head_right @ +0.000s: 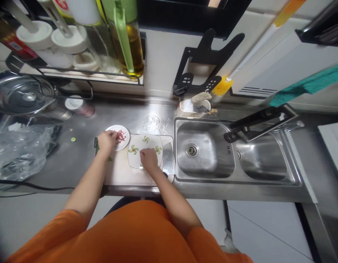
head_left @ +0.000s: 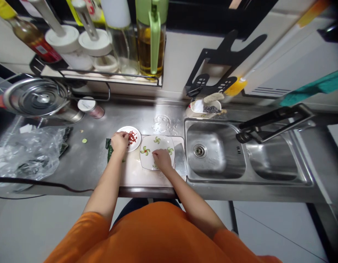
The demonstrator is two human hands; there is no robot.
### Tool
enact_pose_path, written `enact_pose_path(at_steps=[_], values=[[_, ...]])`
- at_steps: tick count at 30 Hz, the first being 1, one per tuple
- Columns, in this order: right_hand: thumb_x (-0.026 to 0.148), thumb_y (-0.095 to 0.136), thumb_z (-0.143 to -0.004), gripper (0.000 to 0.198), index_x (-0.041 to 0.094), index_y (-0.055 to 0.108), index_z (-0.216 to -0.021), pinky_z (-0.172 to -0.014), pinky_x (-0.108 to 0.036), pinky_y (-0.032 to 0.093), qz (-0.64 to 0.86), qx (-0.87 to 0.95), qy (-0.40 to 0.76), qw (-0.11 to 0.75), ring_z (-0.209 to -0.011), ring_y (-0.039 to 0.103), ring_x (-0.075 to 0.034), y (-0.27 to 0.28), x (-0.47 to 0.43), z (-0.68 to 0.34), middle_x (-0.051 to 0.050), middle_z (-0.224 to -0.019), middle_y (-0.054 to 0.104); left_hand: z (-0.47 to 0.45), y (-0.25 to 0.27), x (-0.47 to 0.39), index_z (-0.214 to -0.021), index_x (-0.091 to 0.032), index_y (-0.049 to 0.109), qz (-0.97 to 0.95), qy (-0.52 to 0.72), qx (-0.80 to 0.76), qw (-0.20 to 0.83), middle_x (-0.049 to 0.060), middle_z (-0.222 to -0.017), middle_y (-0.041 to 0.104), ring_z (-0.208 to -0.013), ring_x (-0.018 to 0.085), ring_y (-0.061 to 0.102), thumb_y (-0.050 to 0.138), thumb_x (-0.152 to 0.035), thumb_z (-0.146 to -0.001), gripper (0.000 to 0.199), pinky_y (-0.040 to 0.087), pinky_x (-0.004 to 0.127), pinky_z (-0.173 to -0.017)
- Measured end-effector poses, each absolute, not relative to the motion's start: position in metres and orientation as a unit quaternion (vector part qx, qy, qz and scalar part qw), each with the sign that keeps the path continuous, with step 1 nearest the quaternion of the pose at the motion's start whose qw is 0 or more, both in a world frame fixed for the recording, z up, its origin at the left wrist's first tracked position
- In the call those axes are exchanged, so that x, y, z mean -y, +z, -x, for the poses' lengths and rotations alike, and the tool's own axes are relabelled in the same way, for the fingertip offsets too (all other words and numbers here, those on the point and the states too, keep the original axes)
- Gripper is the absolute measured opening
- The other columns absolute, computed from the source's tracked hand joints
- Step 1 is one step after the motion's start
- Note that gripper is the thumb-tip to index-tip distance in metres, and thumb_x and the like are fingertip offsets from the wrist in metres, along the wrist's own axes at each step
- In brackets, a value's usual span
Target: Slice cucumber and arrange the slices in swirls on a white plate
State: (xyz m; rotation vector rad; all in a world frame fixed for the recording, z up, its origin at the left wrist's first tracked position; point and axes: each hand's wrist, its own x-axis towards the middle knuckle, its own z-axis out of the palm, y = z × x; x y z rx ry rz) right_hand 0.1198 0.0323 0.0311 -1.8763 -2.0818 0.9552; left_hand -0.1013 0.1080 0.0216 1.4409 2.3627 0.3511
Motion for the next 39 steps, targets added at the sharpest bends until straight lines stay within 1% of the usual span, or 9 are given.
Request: enact_pose_path(at_steps=[6, 9, 11, 16, 19, 21, 26, 31, 39], values=[[0.018, 0.044, -0.087, 0.026, 0.021, 0.070, -0.083, -0.089, -0.030, 0.030, 0.625, 0.705, 0.319, 0.101, -0.076, 0.055, -0.016, 0.030, -0.033, -0.122, -0.002, -0.081, 0.069, 0.101, 0.027, -0.109, -0.078, -0.018, 0.071, -0.486, 0.146, -0.838, 0.199, 0.008, -0.080, 0.070, -0.071, 0.019, 0.063, 0.054, -0.034, -0.075, 0.023, 0.046, 0.027, -0.071], [0.017, 0.045, -0.087, 0.026, 0.021, 0.070, -0.081, -0.090, -0.030, 0.030, 0.622, 0.709, 0.316, 0.103, -0.073, 0.056, -0.016, 0.032, -0.033, -0.123, -0.001, -0.079, 0.069, 0.100, 0.035, -0.107, -0.078, -0.017, 0.070, -0.460, 0.172, -0.841, 0.225, 0.005, -0.069, 0.069, -0.069, 0.019, 0.063, 0.056, -0.035, -0.074, 0.023, 0.046, 0.026, -0.066], [0.017, 0.046, -0.086, 0.025, 0.021, 0.070, -0.081, -0.091, -0.030, 0.030, 0.625, 0.706, 0.315, 0.106, -0.074, 0.057, -0.015, 0.034, -0.034, -0.125, -0.001, -0.079, 0.069, 0.095, 0.040, -0.105, -0.079, -0.017, 0.070, -0.453, 0.194, -0.835, 0.243, 0.003, -0.066, 0.068, -0.068, 0.018, 0.063, 0.056, -0.035, -0.074, 0.024, 0.046, 0.025, -0.066], [0.018, 0.047, -0.086, 0.024, 0.021, 0.070, -0.084, -0.089, -0.029, 0.031, 0.655, 0.676, 0.314, 0.125, -0.080, 0.056, -0.016, 0.037, -0.042, -0.131, -0.002, -0.084, 0.069, 0.054, 0.045, -0.096, -0.077, -0.018, 0.071, -0.497, 0.238, -0.781, 0.294, 0.002, -0.075, 0.071, -0.073, 0.015, 0.063, 0.056, -0.034, -0.074, 0.022, 0.047, 0.024, -0.075], [0.018, 0.046, -0.087, 0.024, 0.019, 0.070, -0.090, -0.087, -0.028, 0.031, 0.670, 0.664, 0.300, 0.138, -0.084, 0.056, -0.017, 0.038, -0.048, -0.136, -0.003, -0.088, 0.069, 0.022, 0.042, -0.093, -0.079, -0.019, 0.073, -0.514, 0.235, -0.745, 0.354, 0.001, -0.075, 0.071, -0.072, 0.016, 0.063, 0.057, -0.035, -0.073, 0.023, 0.047, 0.026, -0.072], [0.018, 0.044, -0.089, 0.026, 0.018, 0.069, -0.094, -0.089, -0.029, 0.029, 0.675, 0.664, 0.286, 0.145, -0.086, 0.055, -0.017, 0.037, -0.053, -0.138, -0.004, -0.090, 0.068, 0.005, 0.039, -0.093, -0.077, -0.019, 0.073, -0.524, 0.226, -0.733, 0.370, 0.001, -0.075, 0.071, -0.072, 0.017, 0.063, 0.058, -0.035, -0.073, 0.022, 0.046, 0.026, -0.070], [0.016, 0.041, -0.089, 0.031, 0.017, 0.067, -0.105, -0.091, -0.032, 0.027, 0.672, 0.678, 0.262, 0.141, -0.092, 0.052, -0.019, 0.032, -0.061, -0.142, -0.007, -0.095, 0.066, -0.013, 0.034, -0.096, -0.075, -0.020, 0.072, -0.545, 0.195, -0.726, 0.370, 0.002, -0.076, 0.072, -0.074, 0.017, 0.063, 0.060, -0.035, -0.074, 0.020, 0.044, 0.026, -0.070], [0.014, 0.039, -0.089, 0.035, 0.016, 0.064, -0.114, -0.089, -0.033, 0.028, 0.677, 0.676, 0.258, 0.136, -0.091, 0.049, -0.020, 0.029, -0.063, -0.140, -0.010, -0.098, 0.064, -0.016, 0.036, -0.098, -0.075, -0.019, 0.072, -0.554, 0.173, -0.731, 0.359, 0.003, -0.077, 0.072, -0.074, 0.017, 0.063, 0.059, -0.034, -0.075, 0.021, 0.043, 0.026, -0.069], [0.016, 0.043, -0.088, 0.035, 0.020, 0.066, -0.114, -0.084, -0.032, 0.031, 0.691, 0.665, 0.251, 0.131, -0.093, 0.042, -0.023, 0.026, -0.064, -0.137, -0.009, -0.100, 0.063, -0.019, 0.039, -0.099, -0.078, -0.018, 0.073, -0.562, 0.134, -0.730, 0.365, 0.003, -0.079, 0.072, -0.074, 0.016, 0.062, 0.056, -0.034, -0.076, 0.022, 0.042, 0.024, -0.069]])
